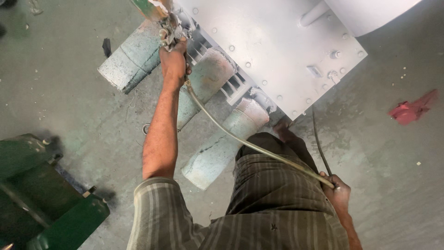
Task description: The person holds a spray gun connected to a hose and applies white paint to a metal machine assembly with cylindrical components on the workshop floor, moving the gun across different surfaces. At the end the person opens the paint container lid and walks across the workshop carrying the spray gun.
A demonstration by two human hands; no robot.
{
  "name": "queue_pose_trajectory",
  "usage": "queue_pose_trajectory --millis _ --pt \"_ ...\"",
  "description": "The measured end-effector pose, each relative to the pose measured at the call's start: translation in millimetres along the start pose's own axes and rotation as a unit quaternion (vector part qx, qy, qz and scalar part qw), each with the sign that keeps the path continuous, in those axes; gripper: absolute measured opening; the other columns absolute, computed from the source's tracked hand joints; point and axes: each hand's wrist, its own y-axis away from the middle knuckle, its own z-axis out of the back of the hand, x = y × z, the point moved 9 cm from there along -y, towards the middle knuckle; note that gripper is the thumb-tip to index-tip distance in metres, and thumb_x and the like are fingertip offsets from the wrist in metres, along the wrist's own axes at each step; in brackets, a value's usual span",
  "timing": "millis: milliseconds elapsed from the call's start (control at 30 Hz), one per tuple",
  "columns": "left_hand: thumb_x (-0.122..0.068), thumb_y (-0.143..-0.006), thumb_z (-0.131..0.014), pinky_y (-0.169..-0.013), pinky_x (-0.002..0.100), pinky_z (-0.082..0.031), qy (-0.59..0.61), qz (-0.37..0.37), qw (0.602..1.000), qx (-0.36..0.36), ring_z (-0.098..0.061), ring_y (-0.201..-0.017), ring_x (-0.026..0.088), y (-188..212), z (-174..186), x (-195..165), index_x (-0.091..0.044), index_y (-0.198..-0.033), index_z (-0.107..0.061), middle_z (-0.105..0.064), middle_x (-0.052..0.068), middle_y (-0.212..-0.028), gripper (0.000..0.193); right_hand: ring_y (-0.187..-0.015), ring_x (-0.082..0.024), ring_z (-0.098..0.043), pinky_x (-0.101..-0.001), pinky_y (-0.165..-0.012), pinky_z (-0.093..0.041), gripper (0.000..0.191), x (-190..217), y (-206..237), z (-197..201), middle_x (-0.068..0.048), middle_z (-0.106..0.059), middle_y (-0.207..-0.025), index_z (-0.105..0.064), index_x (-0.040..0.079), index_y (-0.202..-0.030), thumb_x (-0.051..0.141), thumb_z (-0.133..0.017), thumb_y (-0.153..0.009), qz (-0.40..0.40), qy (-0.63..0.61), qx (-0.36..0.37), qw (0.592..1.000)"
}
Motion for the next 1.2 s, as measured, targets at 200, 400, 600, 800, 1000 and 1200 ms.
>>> queue_pose_trajectory --millis 200,400,600,800,1000,1200 --pt "-0.021 -0.096 -0.068 -0.034 0.031 -0.038 -0.030 -0.028 0.995 0.086 -0.047 -0.042 0.013 -2 -13 -7 0.001 -0.091 -0.057 -0.051 0.002 -0.063 0.025 -0.081 -0.006 -0.067 -0.0270 -0.064 -0.050 0.009 9 0 2 -0.012 -0.075 -0.089 -0.067 -0.001 -0.083 -0.001 -0.068 -0.092 0.044 0.055 -0.030 0.997" --pt "-0.021 -0.090 -0.069 -0.033 0.032 -0.040 0.003 -0.041 0.998 -0.041 -0.051 -0.043 0.013 -41 0 -33 -0.006 -0.088 -0.056 -0.056 0.002 -0.063 0.020 -0.053 -0.012 -0.040 -0.0335 -0.048 -0.038 0.030 45 -2 -9 -0.009 -0.050 -0.056 -0.065 0.000 -0.075 0.016 -0.076 -0.097 0.059 0.123 0.007 0.991" --pt "-0.020 -0.091 -0.070 -0.034 0.032 -0.041 0.024 -0.006 1.000 0.007 -0.048 -0.045 0.014 -31 -3 -38 -0.009 -0.095 -0.046 -0.054 0.005 -0.068 0.026 -0.060 -0.009 -0.057 -0.0336 -0.052 -0.045 0.017 70 -1 0 -0.007 -0.066 -0.074 -0.066 0.000 -0.079 0.008 -0.067 -0.094 0.067 0.077 -0.012 0.995" --pt "-0.019 -0.094 -0.064 -0.034 0.032 -0.039 0.002 -0.051 0.997 0.053 -0.047 -0.042 0.013 -33 -7 -55 -0.007 -0.079 -0.054 -0.052 0.002 -0.062 0.022 -0.058 -0.017 -0.058 -0.0363 -0.056 -0.048 0.018 68 -6 -2 -0.016 -0.064 -0.070 -0.065 -0.001 -0.078 0.009 -0.072 -0.091 0.080 0.124 -0.004 0.989" --pt "-0.021 -0.096 -0.065 -0.034 0.031 -0.039 0.021 -0.042 0.999 0.024 -0.046 -0.041 0.012 -49 0 -76 -0.007 -0.078 -0.054 -0.051 0.001 -0.059 0.025 -0.050 -0.024 -0.050 -0.0378 -0.052 -0.044 0.025 76 -15 -8 -0.018 -0.058 -0.062 -0.064 -0.001 -0.076 0.011 -0.077 -0.093 0.063 0.149 0.017 0.987" --pt "-0.018 -0.094 -0.063 -0.034 0.031 -0.036 -0.002 0.006 0.995 0.104 -0.043 -0.041 0.012 -14 -9 -59 -0.009 -0.083 -0.058 -0.050 0.001 -0.061 0.015 -0.052 -0.016 -0.052 -0.0358 -0.052 -0.044 0.011 95 -6 12 -0.013 -0.062 -0.070 -0.067 0.001 -0.080 0.007 -0.071 -0.090 0.102 0.102 -0.035 0.989"
